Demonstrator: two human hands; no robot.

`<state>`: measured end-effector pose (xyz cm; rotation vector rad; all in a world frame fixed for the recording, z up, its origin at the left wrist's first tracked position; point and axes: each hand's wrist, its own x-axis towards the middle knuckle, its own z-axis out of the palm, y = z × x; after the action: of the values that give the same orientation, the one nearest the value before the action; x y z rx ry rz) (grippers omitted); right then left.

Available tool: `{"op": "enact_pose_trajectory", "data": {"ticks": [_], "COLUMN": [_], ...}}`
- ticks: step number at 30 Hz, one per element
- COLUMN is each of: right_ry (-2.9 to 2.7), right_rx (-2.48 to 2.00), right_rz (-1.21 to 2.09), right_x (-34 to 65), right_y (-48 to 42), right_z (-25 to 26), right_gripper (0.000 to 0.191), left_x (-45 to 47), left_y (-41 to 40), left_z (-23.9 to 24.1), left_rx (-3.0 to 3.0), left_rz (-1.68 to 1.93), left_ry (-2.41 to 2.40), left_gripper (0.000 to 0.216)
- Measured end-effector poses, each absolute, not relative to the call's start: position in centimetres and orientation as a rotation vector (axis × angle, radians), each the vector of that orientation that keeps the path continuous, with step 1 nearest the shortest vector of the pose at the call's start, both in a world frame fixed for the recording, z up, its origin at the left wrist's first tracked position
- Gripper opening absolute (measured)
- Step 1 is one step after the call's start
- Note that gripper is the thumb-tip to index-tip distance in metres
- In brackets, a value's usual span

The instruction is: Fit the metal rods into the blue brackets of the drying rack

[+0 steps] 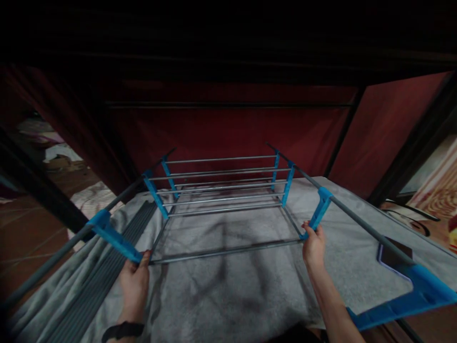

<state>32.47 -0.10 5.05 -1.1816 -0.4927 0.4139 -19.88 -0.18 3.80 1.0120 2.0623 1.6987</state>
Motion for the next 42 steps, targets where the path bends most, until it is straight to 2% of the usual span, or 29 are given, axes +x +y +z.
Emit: {"op": "enact_pose_trajectory", "data": {"ticks": [12,20,25,31,42], "right_ry": [-0.433,-0.396,-0.401,-0.427,-0.387], "right_rx": [-1.224,-1.239,-1.309,-1.38,-1.313], "right_rz": [0.435,0.415,0.384,0.369,0.346], "right_x": [32.3,32.5,32.5,32.1,33.6], "right_y": [2.4,2.3,2.3,2.0,0.9], "right_z": [1.9,0.2,0.2,0.6,0.6], "right_gripper": [0.031,0.032,0.031,0.038,0.03], "left_x": [-19.4,-19.3,-19.2,-19.0,-17.7], "left_y": [1.2,0.8,0.9,0.9,0.3], "left_z": [1.8,1.2,0.5,0.6,0.4], "left_rx": [1.037,1.035,1.063,1.084,1.104], "left_rz": [1.627,1.552,1.586,1.527,1.617], "left_ry": [2.086,2.149,2.152,2.166,2.042], "left_gripper": [0.036,0.027,0.025,0.024,0.03]}}
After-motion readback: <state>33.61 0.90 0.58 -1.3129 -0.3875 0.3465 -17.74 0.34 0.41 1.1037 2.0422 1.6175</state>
